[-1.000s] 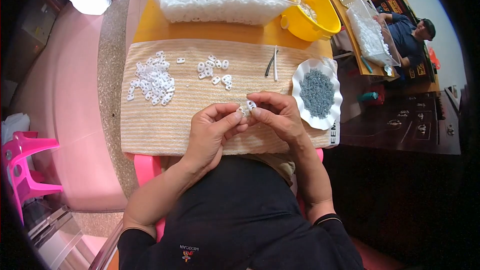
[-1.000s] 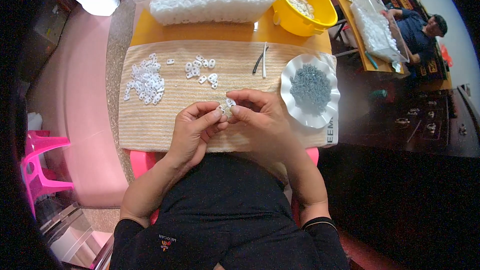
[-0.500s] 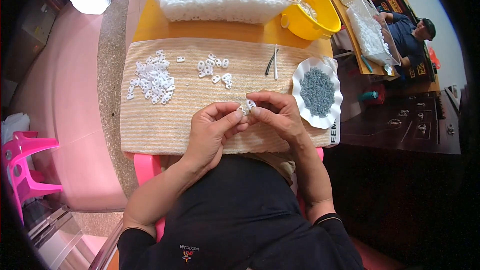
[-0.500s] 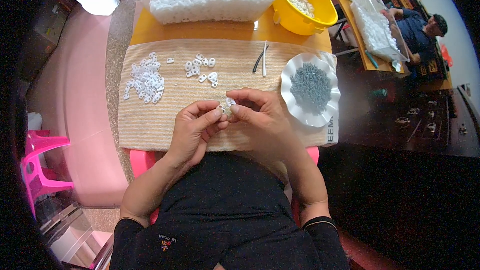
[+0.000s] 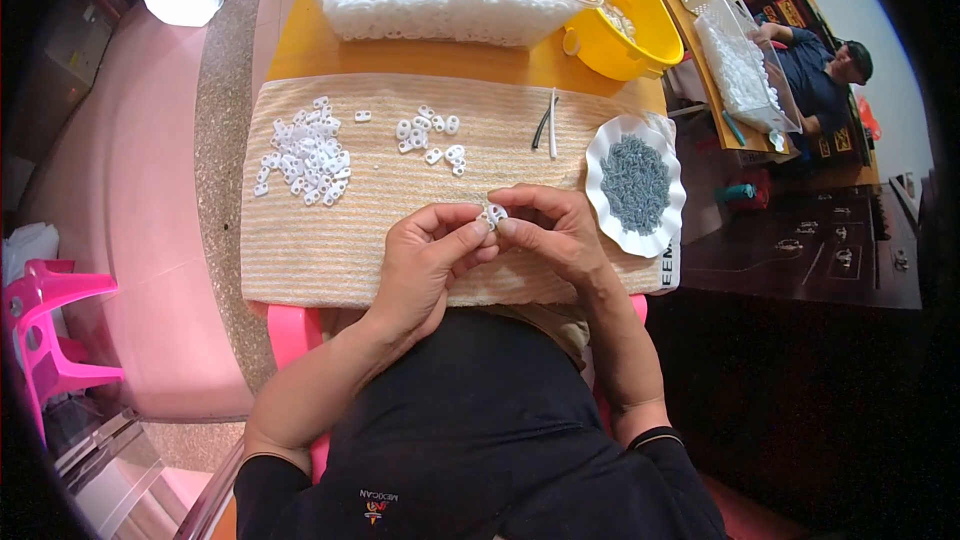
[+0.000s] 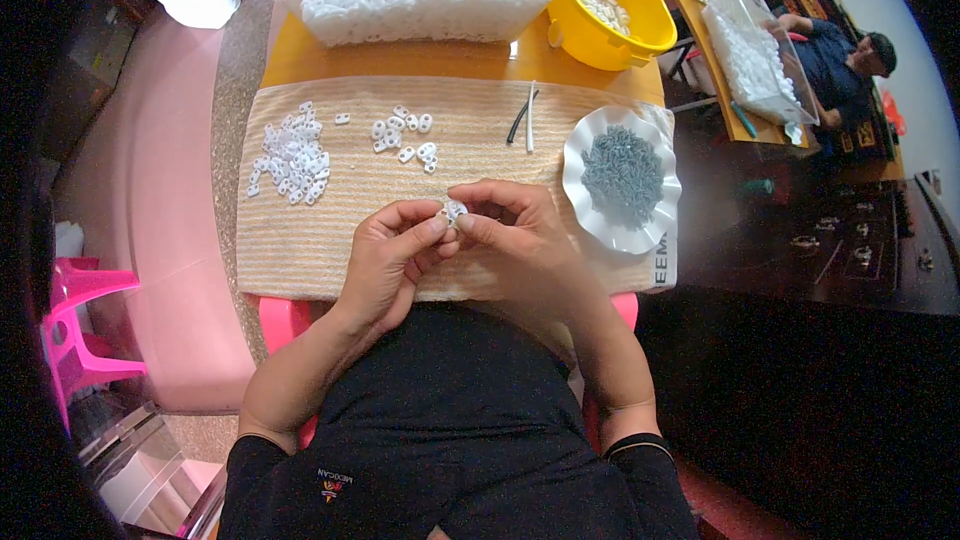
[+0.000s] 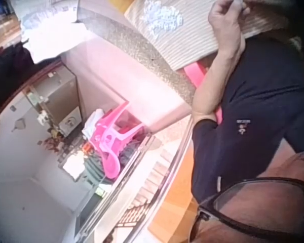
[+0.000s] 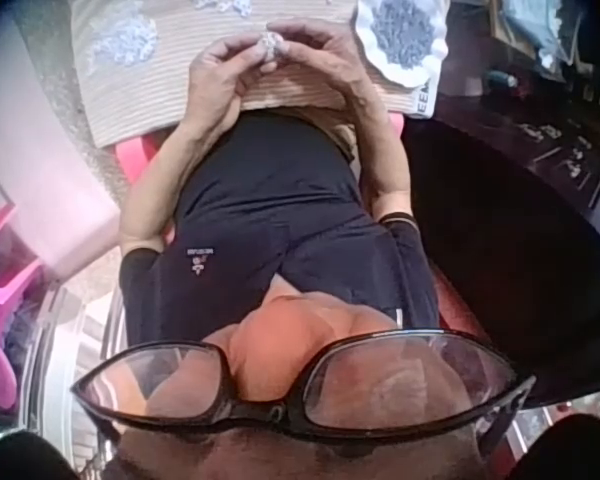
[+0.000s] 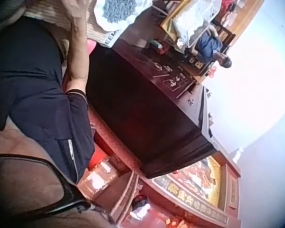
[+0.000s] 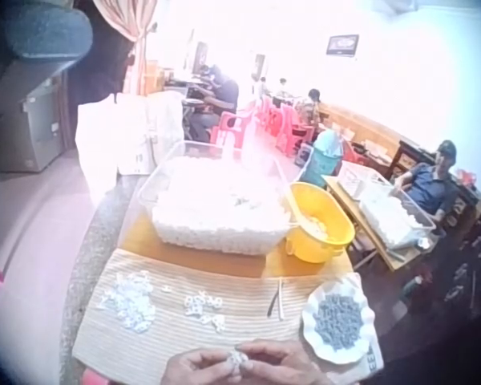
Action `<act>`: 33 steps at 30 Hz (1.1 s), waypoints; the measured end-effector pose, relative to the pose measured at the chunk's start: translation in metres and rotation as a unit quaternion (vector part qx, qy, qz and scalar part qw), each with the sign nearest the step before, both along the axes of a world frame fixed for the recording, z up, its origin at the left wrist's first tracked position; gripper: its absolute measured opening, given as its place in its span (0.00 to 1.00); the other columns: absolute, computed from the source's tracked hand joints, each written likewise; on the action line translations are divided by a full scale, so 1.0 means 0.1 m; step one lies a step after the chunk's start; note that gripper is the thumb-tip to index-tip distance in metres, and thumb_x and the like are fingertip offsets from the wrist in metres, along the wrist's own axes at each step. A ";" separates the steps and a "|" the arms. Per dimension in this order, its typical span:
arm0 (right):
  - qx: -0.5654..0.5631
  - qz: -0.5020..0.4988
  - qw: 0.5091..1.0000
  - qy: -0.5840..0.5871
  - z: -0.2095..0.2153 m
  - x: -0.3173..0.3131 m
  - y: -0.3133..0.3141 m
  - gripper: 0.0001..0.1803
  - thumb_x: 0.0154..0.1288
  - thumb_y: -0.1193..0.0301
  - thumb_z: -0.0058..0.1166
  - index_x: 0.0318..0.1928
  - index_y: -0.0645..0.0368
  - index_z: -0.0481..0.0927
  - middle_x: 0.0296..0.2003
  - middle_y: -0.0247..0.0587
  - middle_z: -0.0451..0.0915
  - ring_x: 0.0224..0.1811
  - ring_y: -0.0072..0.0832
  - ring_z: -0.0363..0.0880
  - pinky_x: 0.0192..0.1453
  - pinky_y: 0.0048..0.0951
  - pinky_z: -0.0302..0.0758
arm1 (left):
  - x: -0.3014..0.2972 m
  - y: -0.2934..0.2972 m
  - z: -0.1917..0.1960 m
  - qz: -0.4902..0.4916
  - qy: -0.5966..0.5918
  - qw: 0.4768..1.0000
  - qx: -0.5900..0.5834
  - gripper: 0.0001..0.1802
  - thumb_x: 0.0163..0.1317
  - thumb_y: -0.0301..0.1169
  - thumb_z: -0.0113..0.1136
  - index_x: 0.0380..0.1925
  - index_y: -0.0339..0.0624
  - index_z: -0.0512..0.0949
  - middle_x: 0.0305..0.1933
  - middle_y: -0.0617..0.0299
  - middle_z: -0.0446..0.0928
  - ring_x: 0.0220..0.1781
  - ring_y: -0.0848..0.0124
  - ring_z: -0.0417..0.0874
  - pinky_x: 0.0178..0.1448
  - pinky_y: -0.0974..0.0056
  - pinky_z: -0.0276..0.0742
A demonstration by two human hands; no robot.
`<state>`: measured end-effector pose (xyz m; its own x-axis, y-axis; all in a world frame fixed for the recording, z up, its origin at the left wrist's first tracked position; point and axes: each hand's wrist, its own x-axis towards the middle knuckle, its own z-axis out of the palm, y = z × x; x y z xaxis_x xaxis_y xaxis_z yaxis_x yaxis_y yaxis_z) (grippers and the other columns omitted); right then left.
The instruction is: Assembling small white plastic rings by manually inserting grey connector pins.
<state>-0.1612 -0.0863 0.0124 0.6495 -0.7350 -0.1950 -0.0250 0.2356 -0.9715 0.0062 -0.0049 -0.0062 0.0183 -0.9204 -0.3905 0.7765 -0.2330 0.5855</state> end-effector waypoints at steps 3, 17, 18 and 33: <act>0.010 -0.001 1.000 -0.005 0.00 0.01 0.00 0.17 0.64 0.78 0.57 0.53 0.69 0.76 0.42 0.41 0.81 0.42 0.24 0.81 0.48 0.24 0.79 | 0.00 0.00 0.02 0.001 0.003 1.000 0.004 0.09 0.62 0.22 0.60 0.42 0.34 0.77 0.38 0.56 0.81 0.35 0.71 0.83 0.42 0.69 0.83; 0.025 -0.006 1.000 0.000 0.02 0.03 0.02 0.16 0.64 0.76 0.58 0.51 0.68 0.78 0.42 0.40 0.82 0.44 0.22 0.80 0.50 0.23 0.77 | 0.00 0.01 0.00 -0.007 0.015 1.000 0.005 0.08 0.61 0.22 0.61 0.41 0.35 0.78 0.37 0.57 0.81 0.35 0.72 0.83 0.42 0.70 0.83; 0.023 -0.008 1.000 0.004 0.03 0.03 0.03 0.16 0.64 0.76 0.59 0.51 0.67 0.78 0.42 0.40 0.82 0.44 0.22 0.80 0.50 0.23 0.77 | 0.00 0.01 0.00 -0.008 0.018 1.000 0.005 0.08 0.61 0.22 0.61 0.40 0.35 0.78 0.37 0.57 0.81 0.35 0.72 0.83 0.42 0.70 0.83; 0.059 -0.008 0.997 -0.039 0.03 0.03 0.03 0.17 0.64 0.75 0.59 0.52 0.68 0.77 0.42 0.42 0.82 0.42 0.24 0.81 0.48 0.25 0.79 | 0.00 0.01 0.01 -0.017 0.027 0.999 0.010 0.07 0.61 0.22 0.61 0.41 0.36 0.78 0.37 0.57 0.82 0.35 0.72 0.84 0.42 0.70 0.84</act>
<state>-0.1587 -0.0828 0.0149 0.6539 -0.7208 -0.2300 0.0540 0.3478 -0.9360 0.0060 -0.0044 -0.0048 -0.0345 -0.9121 -0.4086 0.7987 -0.2709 0.5373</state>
